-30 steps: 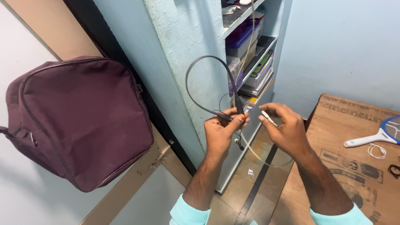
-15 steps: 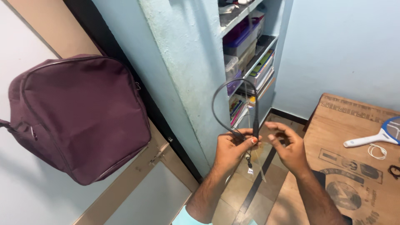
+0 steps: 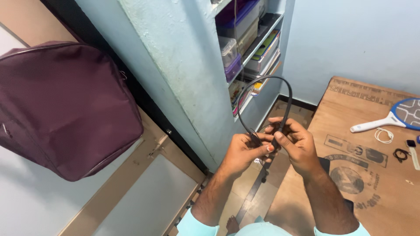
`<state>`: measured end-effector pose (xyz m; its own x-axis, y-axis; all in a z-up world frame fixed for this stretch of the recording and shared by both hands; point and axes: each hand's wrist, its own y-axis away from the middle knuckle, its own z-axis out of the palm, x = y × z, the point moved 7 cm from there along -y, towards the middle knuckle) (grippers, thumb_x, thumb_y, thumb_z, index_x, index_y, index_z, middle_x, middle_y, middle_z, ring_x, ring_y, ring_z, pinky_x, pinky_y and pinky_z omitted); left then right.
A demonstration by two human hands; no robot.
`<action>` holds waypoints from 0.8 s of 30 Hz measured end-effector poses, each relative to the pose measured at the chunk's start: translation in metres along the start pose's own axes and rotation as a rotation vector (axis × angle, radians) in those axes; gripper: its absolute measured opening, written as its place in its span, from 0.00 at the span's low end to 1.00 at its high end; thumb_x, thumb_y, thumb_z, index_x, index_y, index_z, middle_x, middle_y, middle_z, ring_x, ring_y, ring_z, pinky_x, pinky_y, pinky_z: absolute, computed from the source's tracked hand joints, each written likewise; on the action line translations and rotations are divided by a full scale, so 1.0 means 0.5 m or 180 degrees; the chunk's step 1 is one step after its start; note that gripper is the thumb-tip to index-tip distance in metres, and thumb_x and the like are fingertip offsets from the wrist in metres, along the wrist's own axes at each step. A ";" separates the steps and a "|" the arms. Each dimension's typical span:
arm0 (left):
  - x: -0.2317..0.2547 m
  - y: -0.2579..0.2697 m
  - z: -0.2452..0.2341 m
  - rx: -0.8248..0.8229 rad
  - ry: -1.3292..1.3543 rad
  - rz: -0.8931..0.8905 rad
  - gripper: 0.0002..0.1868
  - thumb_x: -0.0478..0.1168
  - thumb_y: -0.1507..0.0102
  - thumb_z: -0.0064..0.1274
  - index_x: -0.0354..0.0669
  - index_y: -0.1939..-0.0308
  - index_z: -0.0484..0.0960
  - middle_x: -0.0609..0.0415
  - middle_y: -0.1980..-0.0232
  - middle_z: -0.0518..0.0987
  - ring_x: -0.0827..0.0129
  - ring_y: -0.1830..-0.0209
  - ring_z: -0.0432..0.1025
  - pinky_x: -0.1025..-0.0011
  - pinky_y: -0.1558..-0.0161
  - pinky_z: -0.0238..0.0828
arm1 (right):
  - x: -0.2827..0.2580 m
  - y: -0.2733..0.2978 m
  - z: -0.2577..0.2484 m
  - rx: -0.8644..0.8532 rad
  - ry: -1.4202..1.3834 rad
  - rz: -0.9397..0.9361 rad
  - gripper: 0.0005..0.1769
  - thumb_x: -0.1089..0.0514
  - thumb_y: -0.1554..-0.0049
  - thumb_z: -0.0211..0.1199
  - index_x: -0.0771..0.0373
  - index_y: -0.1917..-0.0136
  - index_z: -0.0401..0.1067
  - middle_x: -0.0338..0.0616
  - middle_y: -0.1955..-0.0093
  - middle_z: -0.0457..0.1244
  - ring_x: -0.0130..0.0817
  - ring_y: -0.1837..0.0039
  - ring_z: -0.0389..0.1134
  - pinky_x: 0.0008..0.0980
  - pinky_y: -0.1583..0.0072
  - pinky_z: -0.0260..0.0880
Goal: The person organizes various electronic accessories on a wooden table. They handle multiple charging cables, adapters, and a pair of earphones, coiling and arranging them alongside mobile phones and a smartwatch.
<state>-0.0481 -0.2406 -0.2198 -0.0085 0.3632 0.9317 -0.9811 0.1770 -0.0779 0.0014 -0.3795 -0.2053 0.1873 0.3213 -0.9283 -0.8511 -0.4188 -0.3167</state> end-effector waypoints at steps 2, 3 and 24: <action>-0.003 0.005 0.003 0.0040 -0.0041 -0.0010 0.16 0.33 0.34 0.59 0.27 0.44 0.82 0.47 0.55 0.84 0.67 0.56 0.81 0.71 0.56 0.80 | 0.005 0.010 -0.013 0.0066 0.0010 -0.0110 0.18 0.61 0.36 0.59 0.69 0.34 0.69 0.47 0.44 0.68 0.30 0.43 0.70 0.28 0.43 0.72; -0.004 0.006 0.005 0.0059 -0.0073 -0.0009 0.16 0.33 0.34 0.58 0.27 0.43 0.82 0.47 0.54 0.84 0.67 0.56 0.81 0.71 0.56 0.81 | 0.006 0.013 -0.019 0.0098 0.0014 -0.0177 0.17 0.61 0.36 0.59 0.69 0.35 0.70 0.46 0.45 0.68 0.29 0.42 0.69 0.27 0.41 0.72; -0.038 -0.019 0.061 0.0065 -0.1474 0.0901 0.21 0.51 0.26 0.42 0.36 0.45 0.76 0.55 0.46 0.81 0.71 0.48 0.76 0.72 0.45 0.74 | -0.022 0.089 -0.088 0.0903 0.0442 -0.0684 0.13 0.59 0.31 0.53 0.72 0.42 0.71 0.42 0.42 0.62 0.26 0.47 0.66 0.28 0.49 0.77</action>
<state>-0.0447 -0.2770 -0.2262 -0.3527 -0.0480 0.9345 -0.9316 0.1111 -0.3460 -0.0169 -0.4390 -0.2176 0.4245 0.2499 -0.8703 -0.8835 -0.0962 -0.4585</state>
